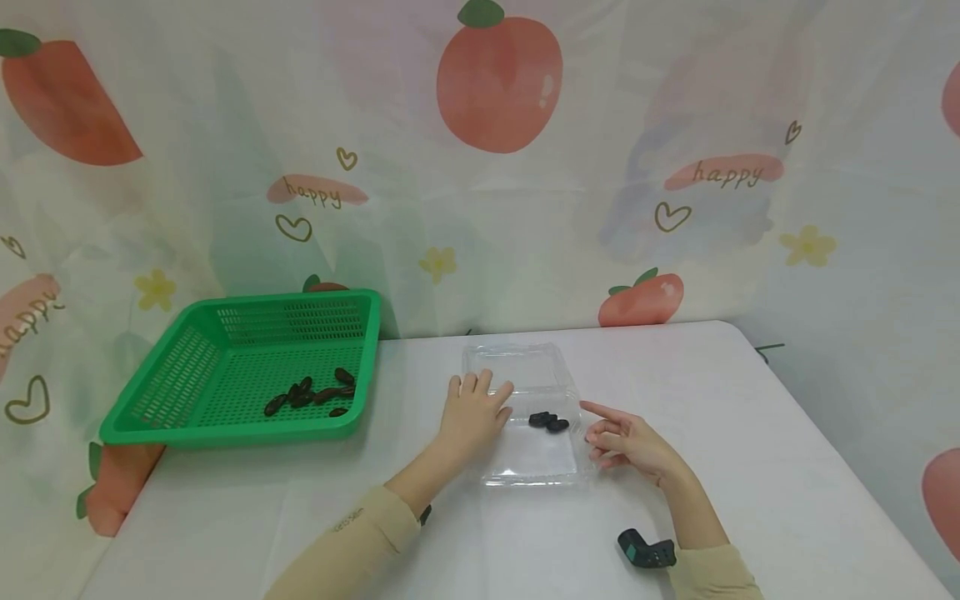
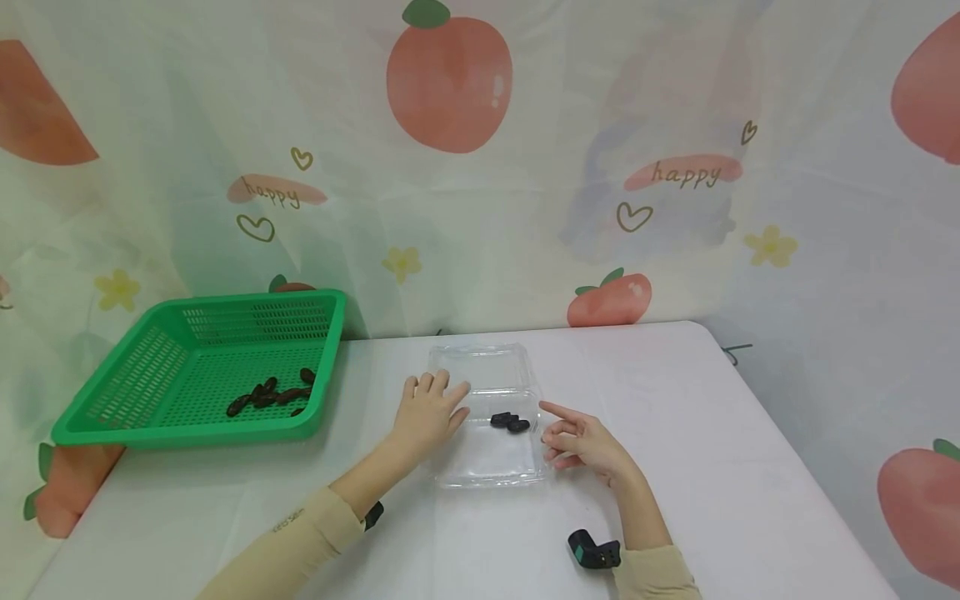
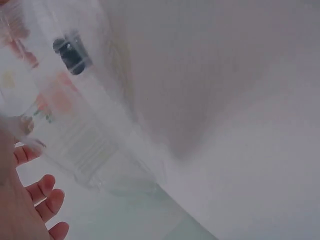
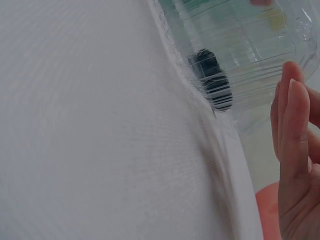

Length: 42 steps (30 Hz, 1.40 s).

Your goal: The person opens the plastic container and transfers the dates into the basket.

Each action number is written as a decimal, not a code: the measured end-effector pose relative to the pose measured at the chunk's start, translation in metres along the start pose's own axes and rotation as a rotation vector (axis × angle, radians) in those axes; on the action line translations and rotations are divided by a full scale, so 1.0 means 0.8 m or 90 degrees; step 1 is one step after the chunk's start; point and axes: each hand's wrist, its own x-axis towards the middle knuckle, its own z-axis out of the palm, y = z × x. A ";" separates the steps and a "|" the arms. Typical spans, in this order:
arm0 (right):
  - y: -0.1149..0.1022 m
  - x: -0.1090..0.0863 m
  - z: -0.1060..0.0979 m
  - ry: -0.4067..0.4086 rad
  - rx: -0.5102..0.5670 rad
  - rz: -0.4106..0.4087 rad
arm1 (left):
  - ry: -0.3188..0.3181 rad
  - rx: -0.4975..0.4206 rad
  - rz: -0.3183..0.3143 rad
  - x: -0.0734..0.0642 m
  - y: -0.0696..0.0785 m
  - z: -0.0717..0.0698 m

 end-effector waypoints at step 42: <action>0.001 0.004 -0.004 -0.014 0.004 -0.010 | -0.124 -0.003 0.059 0.032 0.096 0.041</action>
